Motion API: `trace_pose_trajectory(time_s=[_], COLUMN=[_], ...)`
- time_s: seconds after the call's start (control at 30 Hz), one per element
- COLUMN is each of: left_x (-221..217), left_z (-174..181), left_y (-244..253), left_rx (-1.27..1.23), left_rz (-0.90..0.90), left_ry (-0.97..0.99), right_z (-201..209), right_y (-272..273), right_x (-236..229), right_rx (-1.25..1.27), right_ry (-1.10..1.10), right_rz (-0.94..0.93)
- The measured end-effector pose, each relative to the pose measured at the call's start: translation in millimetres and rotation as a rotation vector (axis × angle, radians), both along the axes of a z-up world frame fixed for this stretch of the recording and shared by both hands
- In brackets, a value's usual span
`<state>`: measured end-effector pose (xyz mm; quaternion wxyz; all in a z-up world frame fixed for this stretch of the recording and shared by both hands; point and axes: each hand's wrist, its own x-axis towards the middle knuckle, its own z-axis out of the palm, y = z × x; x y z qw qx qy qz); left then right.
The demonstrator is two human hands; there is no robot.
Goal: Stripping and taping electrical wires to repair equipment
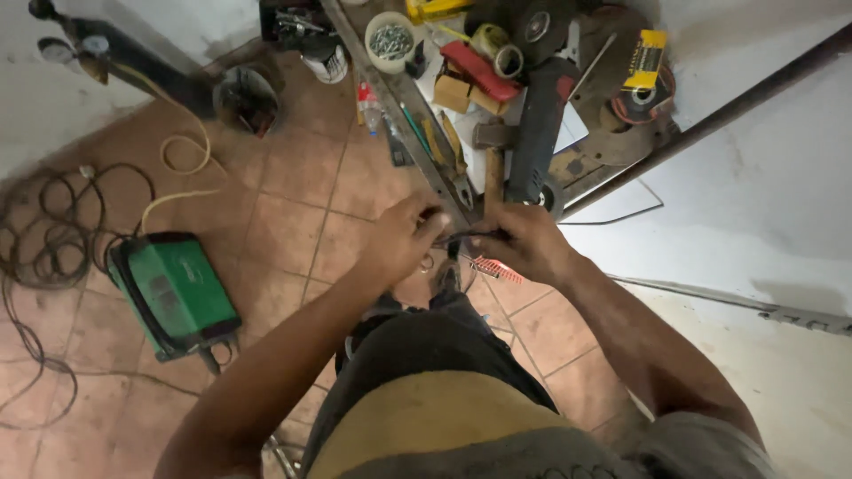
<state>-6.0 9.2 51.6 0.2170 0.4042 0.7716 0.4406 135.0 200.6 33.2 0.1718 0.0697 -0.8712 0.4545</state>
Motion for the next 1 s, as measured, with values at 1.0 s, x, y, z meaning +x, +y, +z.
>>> trace_pose_trajectory(time_s=[1.0], left_x=[-33], left_z=[14], left_y=[-7], left_rx=[-0.257], left_rz=[-0.254], left_ry=[-0.51], right_z=[-30], right_y=[-21], right_x=[-35], right_rx=[0.287], right_ry=[0.518], right_rz=[-0.045])
